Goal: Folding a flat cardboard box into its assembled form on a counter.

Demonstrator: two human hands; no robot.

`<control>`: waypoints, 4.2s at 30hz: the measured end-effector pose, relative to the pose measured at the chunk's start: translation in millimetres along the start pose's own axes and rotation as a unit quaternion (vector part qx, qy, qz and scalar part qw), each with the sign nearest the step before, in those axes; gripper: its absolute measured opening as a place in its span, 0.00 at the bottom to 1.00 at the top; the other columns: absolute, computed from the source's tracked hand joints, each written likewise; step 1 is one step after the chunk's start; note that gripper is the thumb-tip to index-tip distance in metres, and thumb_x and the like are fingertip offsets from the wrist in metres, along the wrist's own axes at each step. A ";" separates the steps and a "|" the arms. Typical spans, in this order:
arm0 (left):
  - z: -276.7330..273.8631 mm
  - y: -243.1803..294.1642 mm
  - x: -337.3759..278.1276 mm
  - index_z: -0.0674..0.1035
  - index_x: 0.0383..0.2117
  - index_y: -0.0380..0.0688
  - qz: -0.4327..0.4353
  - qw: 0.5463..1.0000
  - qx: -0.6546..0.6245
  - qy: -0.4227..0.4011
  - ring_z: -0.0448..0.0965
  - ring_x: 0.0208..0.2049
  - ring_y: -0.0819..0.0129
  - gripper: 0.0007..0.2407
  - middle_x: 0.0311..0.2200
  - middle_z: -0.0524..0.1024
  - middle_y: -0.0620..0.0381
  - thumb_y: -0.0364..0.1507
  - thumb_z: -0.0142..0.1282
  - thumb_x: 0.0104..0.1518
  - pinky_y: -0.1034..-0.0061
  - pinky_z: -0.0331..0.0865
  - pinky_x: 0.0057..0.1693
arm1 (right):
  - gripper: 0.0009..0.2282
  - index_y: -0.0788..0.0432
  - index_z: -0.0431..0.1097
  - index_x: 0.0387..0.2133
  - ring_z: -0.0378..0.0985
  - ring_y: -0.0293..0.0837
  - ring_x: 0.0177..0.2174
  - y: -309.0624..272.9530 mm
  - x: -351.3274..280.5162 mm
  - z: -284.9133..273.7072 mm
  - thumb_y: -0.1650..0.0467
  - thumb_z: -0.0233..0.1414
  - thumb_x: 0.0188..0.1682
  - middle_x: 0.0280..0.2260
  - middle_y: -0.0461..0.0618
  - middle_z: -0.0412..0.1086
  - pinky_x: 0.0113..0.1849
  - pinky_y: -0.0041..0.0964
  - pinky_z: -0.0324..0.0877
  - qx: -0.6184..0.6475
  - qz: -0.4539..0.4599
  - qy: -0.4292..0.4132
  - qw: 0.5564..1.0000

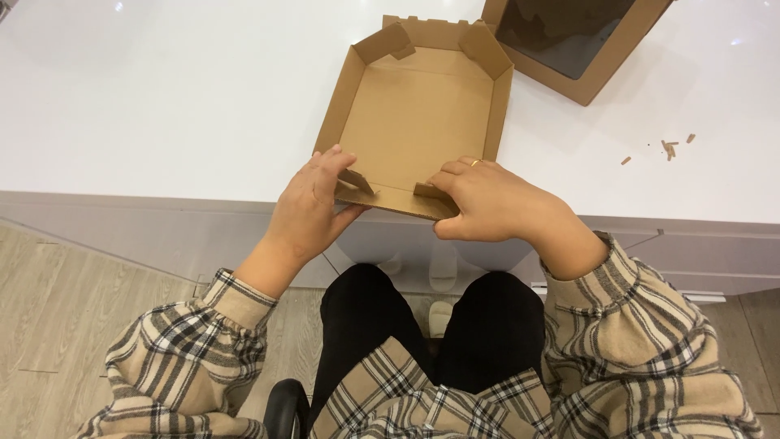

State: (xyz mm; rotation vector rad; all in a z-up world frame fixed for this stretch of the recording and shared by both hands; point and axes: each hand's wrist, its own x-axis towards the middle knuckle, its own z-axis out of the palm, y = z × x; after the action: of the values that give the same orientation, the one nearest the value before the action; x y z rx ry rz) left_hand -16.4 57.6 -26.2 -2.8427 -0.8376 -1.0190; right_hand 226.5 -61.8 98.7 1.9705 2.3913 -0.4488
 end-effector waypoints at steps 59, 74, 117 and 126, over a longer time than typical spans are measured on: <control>-23.9 22.2 32.2 0.83 0.48 0.54 0.114 0.977 0.151 -0.096 0.79 0.47 0.68 0.20 0.43 0.82 0.62 0.46 0.65 0.52 0.74 0.70 0.53 | 0.10 0.55 0.81 0.39 0.81 0.54 0.35 13.7 8.3 23.4 0.69 0.50 0.53 0.32 0.50 0.79 0.41 0.44 0.76 0.012 0.039 0.077 0.996; -53.6 20.8 94.6 0.87 0.33 0.53 -0.052 0.960 -0.032 -0.272 0.84 0.35 0.57 0.10 0.28 0.84 0.59 0.41 0.63 0.53 0.70 0.77 0.42 | 0.12 0.59 0.81 0.41 0.75 0.43 0.22 84.7 45.7 22.7 0.67 0.51 0.51 0.16 0.46 0.66 0.35 0.38 0.77 0.289 0.159 -0.056 0.942; -26.7 -9.5 107.9 0.85 0.30 0.60 -0.233 0.897 -0.238 -0.289 0.76 0.26 0.67 0.08 0.16 0.77 0.61 0.44 0.63 0.53 0.78 0.68 0.38 | 0.13 0.48 0.60 0.51 0.62 0.44 0.44 25.4 22.3 61.2 0.71 0.52 0.55 0.24 0.42 0.70 0.54 0.44 0.46 0.368 0.153 0.348 0.849; -25.8 -11.8 105.0 0.77 0.46 0.55 -0.218 0.930 -0.188 -0.229 0.82 0.28 0.61 0.20 0.21 0.80 0.60 0.45 0.68 0.51 0.72 0.68 0.36 | 0.08 0.46 0.74 0.41 0.54 0.46 0.49 33.3 36.1 85.4 0.66 0.61 0.51 0.41 0.41 0.63 0.52 0.50 0.45 0.133 0.132 0.396 0.899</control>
State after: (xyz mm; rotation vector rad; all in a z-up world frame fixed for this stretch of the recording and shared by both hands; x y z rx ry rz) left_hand 30.5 113.6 54.3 -3.3813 -1.5173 -0.5717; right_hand 236.4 -41.0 3.0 3.0170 2.4442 0.0804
